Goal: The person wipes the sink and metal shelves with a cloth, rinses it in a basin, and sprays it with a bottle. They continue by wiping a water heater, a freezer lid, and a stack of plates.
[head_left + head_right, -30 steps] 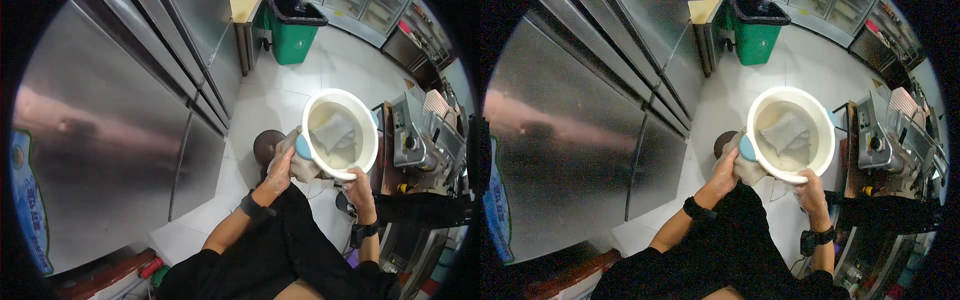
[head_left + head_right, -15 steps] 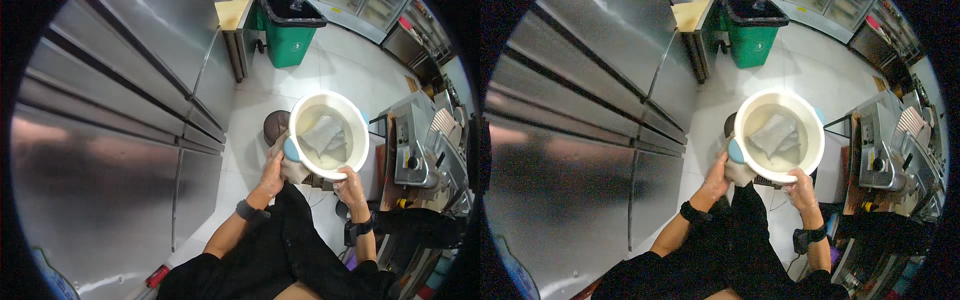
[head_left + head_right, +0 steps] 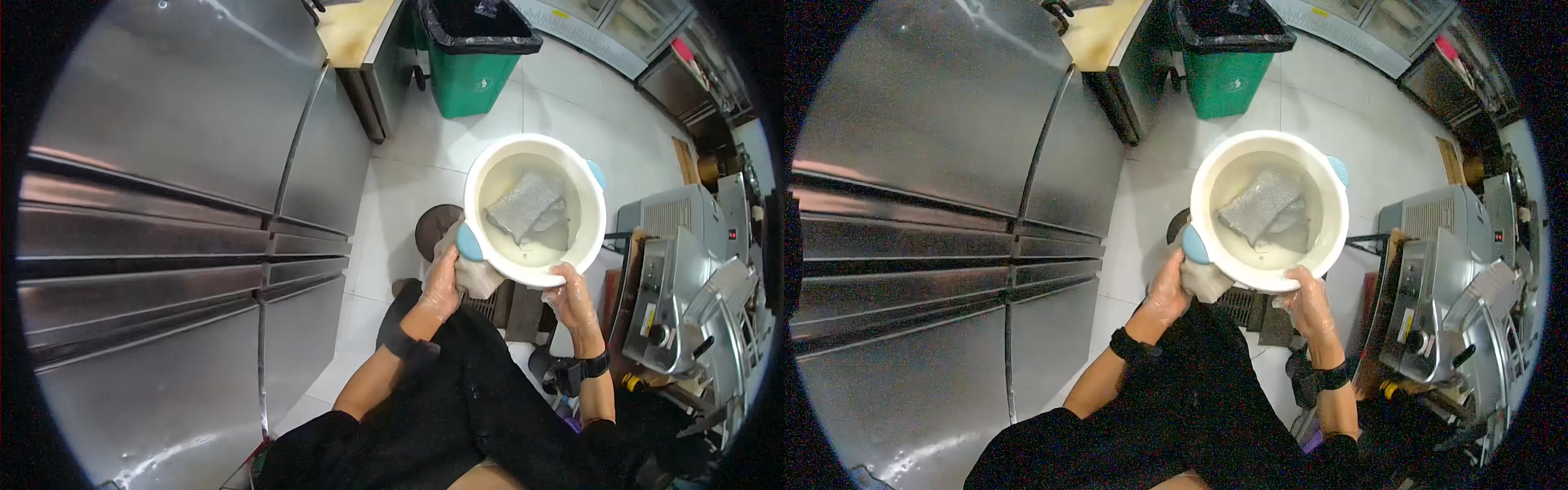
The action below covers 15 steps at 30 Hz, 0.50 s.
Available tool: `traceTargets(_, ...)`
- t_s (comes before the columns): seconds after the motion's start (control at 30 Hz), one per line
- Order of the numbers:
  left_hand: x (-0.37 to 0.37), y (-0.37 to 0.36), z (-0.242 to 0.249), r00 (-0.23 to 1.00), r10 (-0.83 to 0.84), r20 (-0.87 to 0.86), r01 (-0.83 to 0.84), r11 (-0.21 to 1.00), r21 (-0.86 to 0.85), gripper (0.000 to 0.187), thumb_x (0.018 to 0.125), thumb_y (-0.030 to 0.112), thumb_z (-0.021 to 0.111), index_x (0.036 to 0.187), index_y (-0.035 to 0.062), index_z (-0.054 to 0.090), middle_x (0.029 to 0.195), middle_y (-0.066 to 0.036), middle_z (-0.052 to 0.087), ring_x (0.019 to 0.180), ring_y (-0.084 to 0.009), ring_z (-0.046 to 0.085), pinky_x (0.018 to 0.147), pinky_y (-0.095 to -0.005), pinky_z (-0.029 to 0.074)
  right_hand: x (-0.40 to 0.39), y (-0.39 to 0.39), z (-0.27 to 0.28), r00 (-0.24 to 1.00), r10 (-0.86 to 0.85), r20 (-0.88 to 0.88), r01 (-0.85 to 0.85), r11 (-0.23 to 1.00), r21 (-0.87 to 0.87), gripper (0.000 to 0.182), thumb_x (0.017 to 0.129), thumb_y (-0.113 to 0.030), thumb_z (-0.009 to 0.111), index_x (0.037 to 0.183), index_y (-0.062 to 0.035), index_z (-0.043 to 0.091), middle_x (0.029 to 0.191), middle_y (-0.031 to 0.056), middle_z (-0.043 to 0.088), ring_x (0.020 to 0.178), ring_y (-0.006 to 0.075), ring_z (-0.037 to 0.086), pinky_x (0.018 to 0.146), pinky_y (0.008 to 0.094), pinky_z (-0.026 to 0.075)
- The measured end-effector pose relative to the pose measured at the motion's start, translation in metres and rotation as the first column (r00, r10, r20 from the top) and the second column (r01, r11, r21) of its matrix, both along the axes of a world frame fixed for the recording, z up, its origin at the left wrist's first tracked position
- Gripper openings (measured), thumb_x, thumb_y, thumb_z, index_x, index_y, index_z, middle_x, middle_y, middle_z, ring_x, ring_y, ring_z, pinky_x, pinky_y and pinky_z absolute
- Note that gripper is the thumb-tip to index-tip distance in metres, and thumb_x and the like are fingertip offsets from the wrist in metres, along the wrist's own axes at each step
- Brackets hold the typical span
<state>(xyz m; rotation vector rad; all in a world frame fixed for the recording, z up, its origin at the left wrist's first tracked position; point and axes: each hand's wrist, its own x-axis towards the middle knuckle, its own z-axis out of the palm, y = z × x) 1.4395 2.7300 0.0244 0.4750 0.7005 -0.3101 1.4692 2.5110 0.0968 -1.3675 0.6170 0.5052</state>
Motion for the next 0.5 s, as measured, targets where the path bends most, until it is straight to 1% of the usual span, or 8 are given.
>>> traceTargets(0.1, 0.027, -0.003, -0.03, 0.996, 0.073, 0.046, -0.074, 0.997, 0.024, 0.048, 0.099, 0.035, 0.04, 0.136, 0.0049, 0.039, 0.134, -0.01, 0.047, 0.122, -0.0234, 0.047, 0.104, -0.0389, 0.038, 0.035, 0.0, -0.011, 0.999, 0.042, 0.016, -0.042, 0.999, 0.006, 0.033, 0.082, -0.02, 0.056, 0.102, 0.0056, 0.055, 0.084, 0.0077, 0.06, 0.06, 0.0113, 0.052, 0.048, 0.0232, 0.039)
traceTargets(0.17, 0.049, 0.01, -0.032, 0.996, 0.081, 0.036, -0.081, 0.997, 0.003, 0.048, 0.098, 0.035, 0.041, 0.136, 0.0049, 0.039, 0.133, -0.01, 0.048, 0.122, -0.0233, 0.047, 0.103, -0.0389, 0.039, 0.062, 0.019, -0.01, 0.999, 0.043, 0.032, -0.044, 0.999, 0.004, 0.029, 0.082, -0.02, 0.056, 0.099, 0.0039, 0.056, 0.083, 0.0077, 0.06, 0.06, 0.0114, 0.052, 0.048, 0.0223, 0.038)
traceTargets(0.2, 0.06, 0.021, -0.033, 0.996, 0.09, 0.026, -0.089, 0.996, -0.017, 0.048, 0.098, 0.034, 0.042, 0.136, 0.0049, 0.039, 0.133, -0.01, 0.048, 0.121, -0.0233, 0.047, 0.103, -0.039, 0.04, 0.076, 0.023, -0.019, 0.997, 0.075, 0.011, -0.074, 0.997, -0.03, 0.027, 0.082, -0.02, 0.055, 0.096, 0.0033, 0.056, 0.082, 0.0077, 0.06, 0.061, 0.0115, 0.051, 0.048, 0.0216, 0.038)
traceTargets(0.27, 0.08, 0.036, -0.027, 0.991, 0.137, 0.011, -0.137, 0.991, 0.005, 0.048, 0.097, 0.034, 0.046, 0.135, 0.0053, 0.04, 0.132, -0.009, 0.049, 0.121, -0.0229, 0.048, 0.103, -0.0384, 0.04, 0.1, 0.05, -0.009, 0.996, 0.092, -0.003, -0.092, 0.994, -0.062, 0.026, 0.082, -0.019, 0.055, 0.095, 0.0032, 0.056, 0.079, 0.0072, 0.059, 0.06, 0.0107, 0.051, 0.048, 0.0213, 0.038)
traceTargets(0.33, 0.105, 0.06, -0.025, 0.988, 0.156, -0.004, -0.156, 0.987, -0.029, 0.048, 0.097, 0.035, 0.046, 0.135, 0.0058, 0.04, 0.132, -0.009, 0.049, 0.121, -0.0226, 0.048, 0.103, -0.0377, 0.04, 0.132, 0.064, -0.023, 0.989, 0.143, -0.03, -0.145, 0.987, -0.066, 0.025, 0.083, -0.02, 0.055, 0.094, 0.0034, 0.056, 0.076, 0.0065, 0.059, 0.059, 0.0098, 0.051, 0.047, 0.0213, 0.039)
traceTargets(0.4, 0.123, 0.078, -0.037, 0.982, 0.186, -0.022, -0.187, 0.982, -0.033, 0.049, 0.096, 0.035, 0.047, 0.135, 0.0061, 0.04, 0.132, -0.008, 0.049, 0.121, -0.0227, 0.048, 0.104, -0.0376, 0.039, 0.163, 0.083, -0.035, 0.987, 0.152, -0.051, -0.153, 0.988, -0.021, 0.025, 0.084, -0.021, 0.055, 0.092, 0.0028, 0.055, 0.073, 0.0056, 0.058, 0.056, 0.0088, 0.05, 0.045, 0.0209, 0.038)
traceTargets(0.43, 0.131, 0.087, -0.039, 0.981, 0.192, -0.028, -0.193, 0.981, -0.033, 0.049, 0.096, 0.035, 0.047, 0.136, 0.0064, 0.04, 0.133, -0.008, 0.049, 0.121, -0.0228, 0.048, 0.104, -0.0376, 0.039, 0.176, 0.089, -0.042, 0.981, 0.181, -0.069, -0.183, 0.982, -0.034, 0.025, 0.084, -0.022, 0.055, 0.091, 0.0019, 0.055, 0.072, 0.0057, 0.058, 0.054, 0.0086, 0.049, 0.043, 0.0203, 0.036)
traceTargets(0.5, 0.148, 0.104, -0.044, 0.976, 0.214, -0.037, -0.215, 0.976, -0.03, 0.05, 0.096, 0.035, 0.048, 0.136, 0.0067, 0.039, 0.134, -0.008, 0.048, 0.122, -0.0235, 0.047, 0.105, -0.0383, 0.038, 0.199, 0.105, -0.055, 0.977, 0.2, -0.068, -0.201, 0.98, -0.007, 0.025, 0.084, -0.022, 0.056, 0.092, 0.0015, 0.055, 0.072, 0.0064, 0.058, 0.054, 0.0087, 0.049, 0.043, 0.0202, 0.037)
